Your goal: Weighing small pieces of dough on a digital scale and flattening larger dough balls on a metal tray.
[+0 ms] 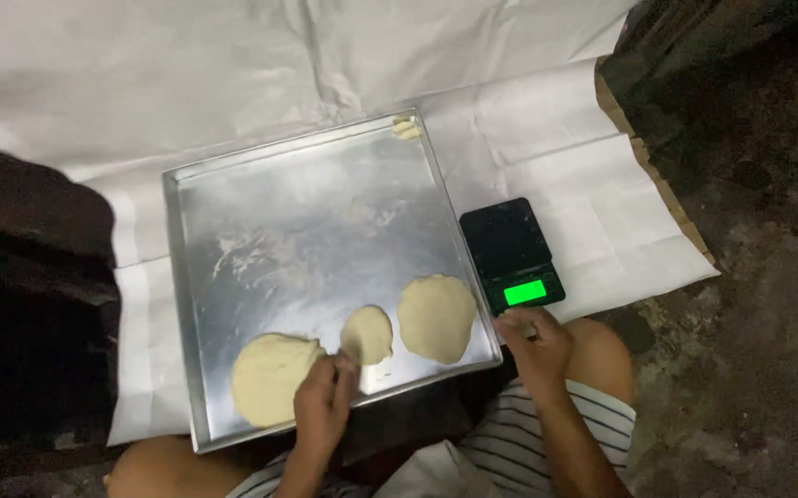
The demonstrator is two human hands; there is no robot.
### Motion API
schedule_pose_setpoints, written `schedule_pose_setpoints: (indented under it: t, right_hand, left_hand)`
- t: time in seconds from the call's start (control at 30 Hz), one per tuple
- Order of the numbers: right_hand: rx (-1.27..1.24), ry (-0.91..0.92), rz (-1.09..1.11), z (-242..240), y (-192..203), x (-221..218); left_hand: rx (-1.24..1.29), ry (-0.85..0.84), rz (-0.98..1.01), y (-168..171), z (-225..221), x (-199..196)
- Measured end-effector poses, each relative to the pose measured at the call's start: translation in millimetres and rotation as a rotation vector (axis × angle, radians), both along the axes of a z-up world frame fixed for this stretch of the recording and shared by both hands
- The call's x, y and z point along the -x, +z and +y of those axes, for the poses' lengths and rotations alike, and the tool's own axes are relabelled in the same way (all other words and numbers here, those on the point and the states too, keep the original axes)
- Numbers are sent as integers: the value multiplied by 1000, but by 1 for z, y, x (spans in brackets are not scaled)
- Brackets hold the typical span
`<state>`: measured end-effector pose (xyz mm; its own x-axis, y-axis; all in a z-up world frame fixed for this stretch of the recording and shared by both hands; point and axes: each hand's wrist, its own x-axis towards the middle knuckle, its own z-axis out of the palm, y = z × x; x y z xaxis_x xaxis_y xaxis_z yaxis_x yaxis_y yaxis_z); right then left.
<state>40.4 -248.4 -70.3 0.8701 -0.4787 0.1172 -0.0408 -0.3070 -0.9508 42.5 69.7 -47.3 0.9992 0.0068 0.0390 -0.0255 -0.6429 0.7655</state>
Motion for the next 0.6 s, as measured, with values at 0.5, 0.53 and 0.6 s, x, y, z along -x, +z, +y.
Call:
schedule_pose_setpoints:
  t: [0.5, 0.53, 0.6]
  right_hand:
    - [444, 426, 93, 90, 3, 18]
    - [607, 464, 3, 94, 10, 13]
    - [767, 512, -74, 101, 6, 11]
  left_hand:
    - [213, -109, -234, 7, 17, 48]
    - [217, -130, -237, 9, 17, 47]
    - [223, -143, -224, 7, 17, 53]
